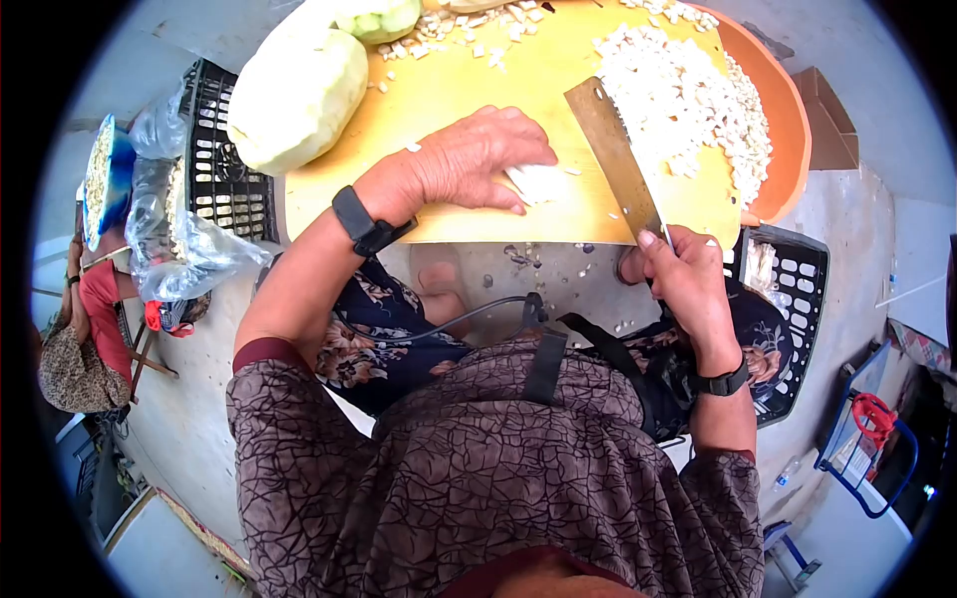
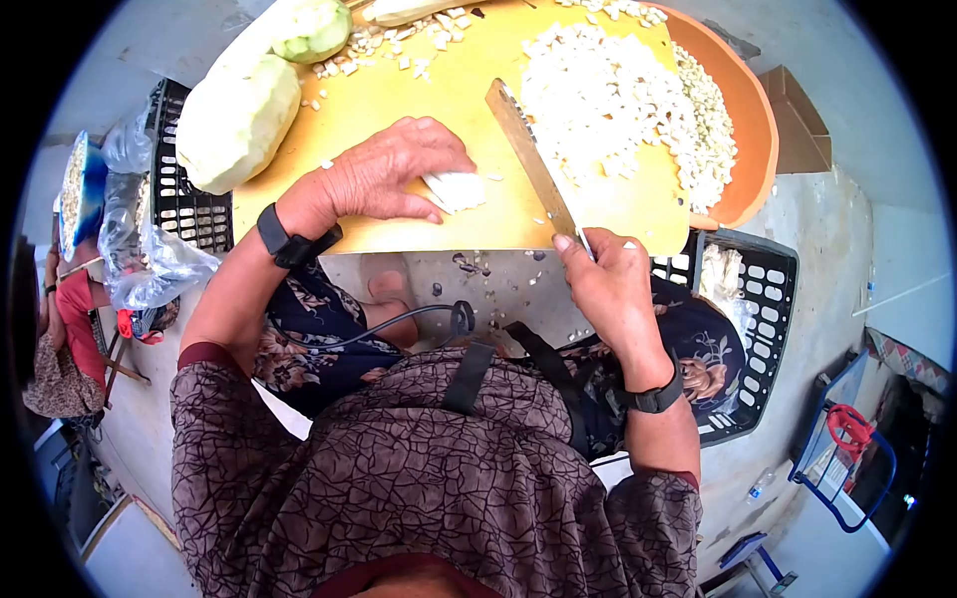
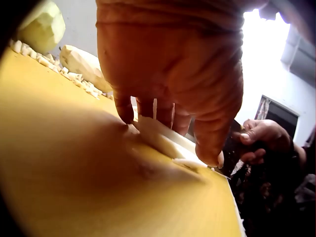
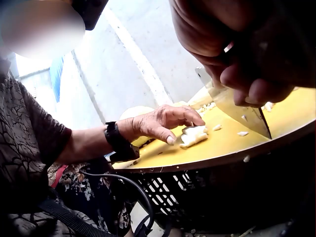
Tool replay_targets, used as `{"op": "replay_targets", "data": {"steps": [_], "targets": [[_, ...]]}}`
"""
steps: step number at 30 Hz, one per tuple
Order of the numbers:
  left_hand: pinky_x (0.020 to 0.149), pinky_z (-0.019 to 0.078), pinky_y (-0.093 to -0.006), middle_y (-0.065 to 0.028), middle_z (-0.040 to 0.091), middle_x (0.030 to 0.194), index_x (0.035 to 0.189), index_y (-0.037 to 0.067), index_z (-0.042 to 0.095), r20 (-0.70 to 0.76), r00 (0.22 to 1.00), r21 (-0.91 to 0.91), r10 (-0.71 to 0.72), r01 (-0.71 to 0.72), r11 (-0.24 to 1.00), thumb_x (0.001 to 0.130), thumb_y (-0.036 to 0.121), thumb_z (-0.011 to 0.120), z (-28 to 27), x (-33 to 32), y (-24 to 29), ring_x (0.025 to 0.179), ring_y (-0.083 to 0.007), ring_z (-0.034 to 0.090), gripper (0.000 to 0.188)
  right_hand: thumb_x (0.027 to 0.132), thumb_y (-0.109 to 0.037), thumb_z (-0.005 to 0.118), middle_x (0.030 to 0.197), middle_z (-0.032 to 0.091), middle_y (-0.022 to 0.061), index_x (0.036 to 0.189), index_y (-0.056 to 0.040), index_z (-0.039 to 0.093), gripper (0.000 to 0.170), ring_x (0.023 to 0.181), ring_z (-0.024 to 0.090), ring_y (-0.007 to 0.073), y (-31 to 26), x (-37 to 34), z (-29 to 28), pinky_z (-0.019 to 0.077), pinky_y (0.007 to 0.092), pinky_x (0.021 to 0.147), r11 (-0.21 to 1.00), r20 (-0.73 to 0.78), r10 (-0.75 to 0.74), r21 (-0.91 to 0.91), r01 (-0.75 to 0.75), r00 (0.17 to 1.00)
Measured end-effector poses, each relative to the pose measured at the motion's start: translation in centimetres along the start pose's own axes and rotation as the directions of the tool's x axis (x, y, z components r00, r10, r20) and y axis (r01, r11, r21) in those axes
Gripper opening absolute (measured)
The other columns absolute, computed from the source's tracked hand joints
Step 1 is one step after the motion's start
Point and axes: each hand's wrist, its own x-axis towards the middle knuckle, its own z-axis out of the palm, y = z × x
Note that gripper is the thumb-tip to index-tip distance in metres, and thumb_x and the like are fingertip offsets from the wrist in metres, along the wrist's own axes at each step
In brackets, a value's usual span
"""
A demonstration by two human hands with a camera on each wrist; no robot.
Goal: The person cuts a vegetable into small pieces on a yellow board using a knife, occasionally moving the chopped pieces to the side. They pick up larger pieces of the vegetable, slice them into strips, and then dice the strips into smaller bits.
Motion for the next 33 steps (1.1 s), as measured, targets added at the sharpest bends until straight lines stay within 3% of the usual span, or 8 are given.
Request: {"op": "replay_targets", "data": {"steps": [2,5,11,15,20,27,29,33], "targets": [[0.102,0.0398,-0.0427,-0.0081,0.061,0.120,0.126,0.013,0.063,-0.004,0.998,0.086,0.065,-0.065,0.994,0.076,0.028,0.078,0.3,0.0,0.5,0.117,-0.0281,0.054,0.055,0.093,-0.019,0.066,0.055,0.049,0.0017,0.077,0.0065,0.063,0.031,0.052,0.041,0.0087,0.3,0.2,0.0,0.0371,0.0322,0.049,0.999,-0.002,-0.013,-0.034,0.013,1.000],[0.098,0.0399,-0.0422,-0.0069,0.060,0.116,0.130,0.016,0.062,-0.014,0.999,0.143,0.052,-0.049,0.988,0.077,0.031,0.076,1.1,0.1,0.3,0.113,-0.0265,0.055,0.057,0.093,-0.019,0.067,0.055,0.049,0.0037,0.082,0.0080,0.064,0.029,0.055,0.041,0.0095,1.4,0.7,0.0,0.0380,0.0332,0.051,0.992,0.009,-0.081,-0.093,0.081,0.997],[0.094,0.0416,-0.0420,-0.0068,0.060,0.109,0.126,0.016,0.064,-0.044,0.998,0.189,-0.033,0.041,0.981,0.080,0.033,0.074,1.6,0.2,0.8,0.107,-0.0272,0.055,0.050,0.091,-0.019,0.069,0.056,0.049,0.0067,0.094,0.0077,0.069,0.026,0.057,0.042,0.0103,1.1,0.4,0.2,0.0403,0.0346,0.054,0.993,0.002,-0.075,-0.088,0.075,0.997],[0.091,0.0441,-0.0412,-0.0082,0.060,0.107,0.123,0.014,0.064,-0.153,0.973,0.231,-0.171,0.203,0.952,0.080,0.031,0.075,1.4,0.3,1.6,0.103,-0.0289,0.056,0.047,0.091,-0.019,0.069,0.056,0.051,0.0075,0.094,0.0070,0.069,0.026,0.057,0.043,0.0109,1.1,0.4,0.4,0.0412,0.0345,0.054,0.994,0.005,-0.089,-0.065,0.089,0.996],[0.086,0.0477,-0.0427,-0.0109,0.060,0.101,0.119,0.011,0.065,-0.347,0.859,0.230,-0.376,0.467,0.854,0.080,0.033,0.076,2.0,0.3,1.2,0.097,-0.0310,0.058,0.046,0.092,-0.021,0.069,0.056,0.052,0.0110,0.091,0.0072,0.069,0.028,0.054,0.045,0.0148,0.7,0.4,0.6,0.0422,0.0361,0.054,0.995,0.012,-0.079,-0.061,0.080,0.997],[0.087,0.0482,-0.0434,-0.0122,0.061,0.102,0.112,0.009,0.067,-0.487,0.829,0.189,-0.275,0.407,0.894,0.080,0.028,0.076,2.1,-0.1,1.4,0.099,-0.0330,0.059,0.038,0.092,-0.024,0.066,0.056,0.054,0.0218,0.086,0.0094,0.067,0.034,0.052,0.052,0.0280,1.1,1.3,0.2,0.0445,0.0406,0.056,0.971,0.011,-0.181,-0.156,0.181,0.983],[0.088,0.0479,-0.0437,-0.0127,0.061,0.103,0.110,0.008,0.066,-0.496,0.833,0.201,-0.246,0.386,0.901,0.080,0.023,0.076,2.0,-0.6,1.9,0.100,-0.0334,0.059,0.035,0.092,-0.025,0.066,0.057,0.056,0.0229,0.085,0.0098,0.067,0.036,0.053,0.056,0.0308,1.5,1.4,0.3,0.0452,0.0417,0.057,0.960,-0.001,-0.222,-0.178,0.218,0.975],[0.088,0.0468,-0.0440,-0.0129,0.062,0.103,0.108,0.007,0.064,-0.433,0.862,0.228,-0.265,0.389,0.893,0.078,0.014,0.075,2.5,-0.9,3.1,0.101,-0.0336,0.058,0.033,0.091,-0.028,0.066,0.064,0.060,0.0270,0.086,0.0104,0.068,0.039,0.062,0.063,0.0367,0.8,1.5,0.3,0.0486,0.0458,0.063,0.966,0.014,-0.153,-0.207,0.153,0.988]]}}
